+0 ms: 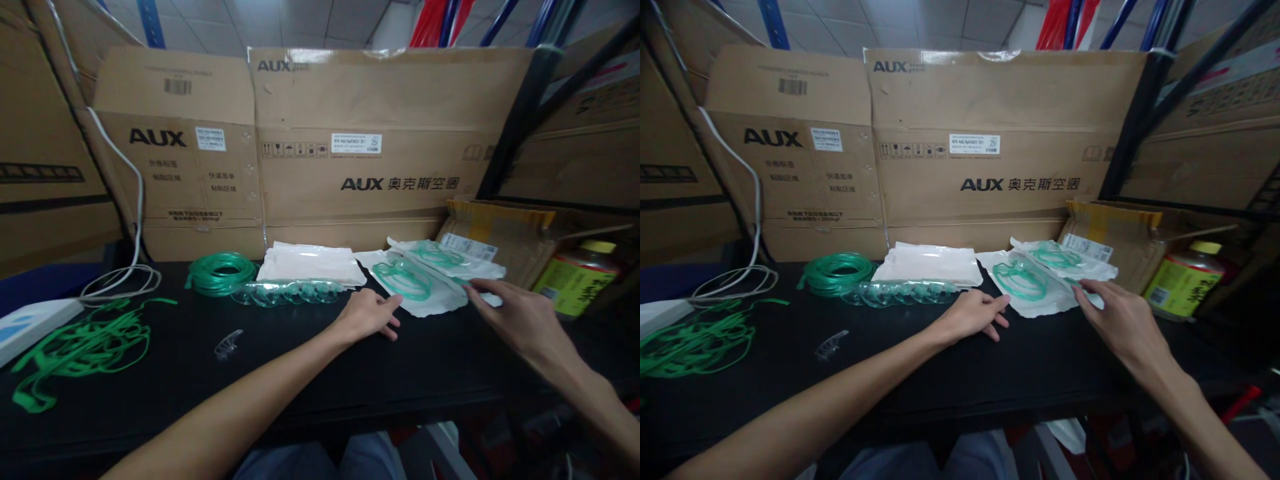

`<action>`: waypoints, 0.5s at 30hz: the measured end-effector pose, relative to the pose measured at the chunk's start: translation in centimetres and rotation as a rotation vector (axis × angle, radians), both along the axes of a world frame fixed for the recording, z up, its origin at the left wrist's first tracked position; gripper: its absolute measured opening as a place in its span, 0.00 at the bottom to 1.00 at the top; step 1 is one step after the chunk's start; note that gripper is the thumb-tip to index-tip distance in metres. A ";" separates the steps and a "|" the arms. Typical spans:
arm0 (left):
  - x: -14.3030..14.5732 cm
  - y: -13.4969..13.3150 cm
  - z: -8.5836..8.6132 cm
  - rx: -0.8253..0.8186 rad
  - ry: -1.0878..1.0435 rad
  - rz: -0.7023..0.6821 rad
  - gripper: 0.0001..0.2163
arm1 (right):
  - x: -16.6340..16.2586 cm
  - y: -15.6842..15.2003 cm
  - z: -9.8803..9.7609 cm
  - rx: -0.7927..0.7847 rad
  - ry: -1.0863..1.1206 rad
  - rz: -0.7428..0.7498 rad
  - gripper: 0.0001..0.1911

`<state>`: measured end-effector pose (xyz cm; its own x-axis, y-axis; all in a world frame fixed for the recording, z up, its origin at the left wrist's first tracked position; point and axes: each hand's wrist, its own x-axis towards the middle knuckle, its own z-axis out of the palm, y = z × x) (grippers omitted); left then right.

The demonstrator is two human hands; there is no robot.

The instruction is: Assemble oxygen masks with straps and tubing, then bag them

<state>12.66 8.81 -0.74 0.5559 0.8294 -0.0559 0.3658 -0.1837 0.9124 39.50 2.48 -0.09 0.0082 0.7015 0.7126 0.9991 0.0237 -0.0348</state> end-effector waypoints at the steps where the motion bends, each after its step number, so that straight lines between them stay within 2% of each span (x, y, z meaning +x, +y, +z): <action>1: 0.7 0.2 0.1 -0.018 0.006 -0.002 0.21 | 0.4 0.2 -0.5 -0.010 -0.076 -0.028 0.21; 4: 2.8 0.8 0.3 -0.027 0.039 0.023 0.19 | 1.4 0.9 -1.7 -0.034 -0.221 -0.083 0.23; 8: 4.5 1.3 0.6 0.095 0.101 0.076 0.13 | 2.2 1.8 -1.9 -0.119 -0.221 -0.101 0.17; 11: 4.7 1.3 1.2 0.249 0.129 0.094 0.11 | 2.1 2.4 -0.9 -0.109 -0.180 -0.144 0.18; 15: 4.2 1.3 2.5 0.428 0.142 0.120 0.13 | 1.0 2.8 1.5 0.002 -0.056 -0.217 0.21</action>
